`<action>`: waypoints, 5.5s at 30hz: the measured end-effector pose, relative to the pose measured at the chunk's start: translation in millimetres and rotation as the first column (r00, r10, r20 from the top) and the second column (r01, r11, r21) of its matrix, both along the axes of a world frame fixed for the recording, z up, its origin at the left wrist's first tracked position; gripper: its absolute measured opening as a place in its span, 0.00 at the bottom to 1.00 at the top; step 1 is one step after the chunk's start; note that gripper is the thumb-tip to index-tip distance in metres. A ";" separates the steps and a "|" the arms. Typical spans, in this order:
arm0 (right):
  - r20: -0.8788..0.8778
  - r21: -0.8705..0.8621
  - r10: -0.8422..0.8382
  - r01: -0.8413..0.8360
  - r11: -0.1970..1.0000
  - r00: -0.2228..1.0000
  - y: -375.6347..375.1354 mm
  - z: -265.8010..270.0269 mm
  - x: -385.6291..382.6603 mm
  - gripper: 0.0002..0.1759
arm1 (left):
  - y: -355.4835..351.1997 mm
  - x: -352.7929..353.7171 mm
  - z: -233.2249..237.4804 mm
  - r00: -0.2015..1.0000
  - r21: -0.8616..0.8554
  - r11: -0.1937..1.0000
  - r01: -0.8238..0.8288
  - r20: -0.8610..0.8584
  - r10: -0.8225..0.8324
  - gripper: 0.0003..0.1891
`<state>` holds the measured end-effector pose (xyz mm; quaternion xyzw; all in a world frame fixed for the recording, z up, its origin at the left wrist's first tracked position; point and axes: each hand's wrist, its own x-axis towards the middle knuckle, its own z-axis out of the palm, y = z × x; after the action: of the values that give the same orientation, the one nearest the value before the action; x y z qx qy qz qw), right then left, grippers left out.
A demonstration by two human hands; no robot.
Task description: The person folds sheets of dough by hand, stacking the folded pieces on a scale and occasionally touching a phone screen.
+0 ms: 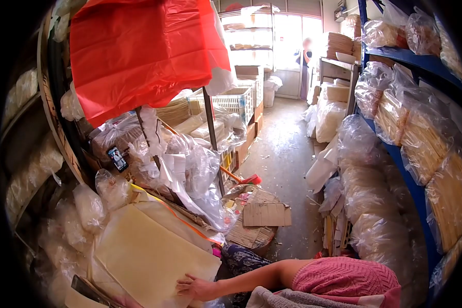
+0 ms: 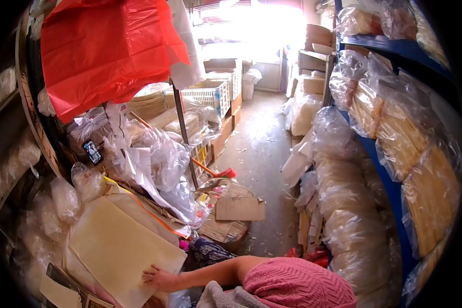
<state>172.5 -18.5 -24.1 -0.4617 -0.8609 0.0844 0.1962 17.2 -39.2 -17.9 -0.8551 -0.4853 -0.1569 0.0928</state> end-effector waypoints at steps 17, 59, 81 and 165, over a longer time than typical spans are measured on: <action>-0.894 0.227 -0.428 0.958 -0.173 0.134 -165.3 462.7 585.2 0.16 | -1.3 -5.1 2.5 1.000 -0.004 1.000 0.000 0.012 0.000 0.24; -0.403 -0.371 -0.323 0.170 0.913 0.856 143.1 149.5 26.0 0.11 | 58.2 -37.3 35.8 0.914 -0.685 0.727 -0.048 0.263 0.309 0.32; -0.170 0.546 0.301 -0.165 0.821 0.938 135.0 450.8 52.6 0.08 | 137.1 13.2 7.3 0.893 -0.401 0.883 -0.246 0.262 0.367 0.40; -0.408 -0.203 0.297 -0.402 0.893 0.863 40.6 51.1 96.0 0.25 | 30.1 -104.4 27.2 0.888 -0.257 0.911 0.322 0.416 -0.196 0.22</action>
<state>268.4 22.1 27.0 -0.2953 -0.8580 0.3247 0.2669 -87.2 -9.2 9.3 -0.8694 -0.3929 -0.2504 -0.1646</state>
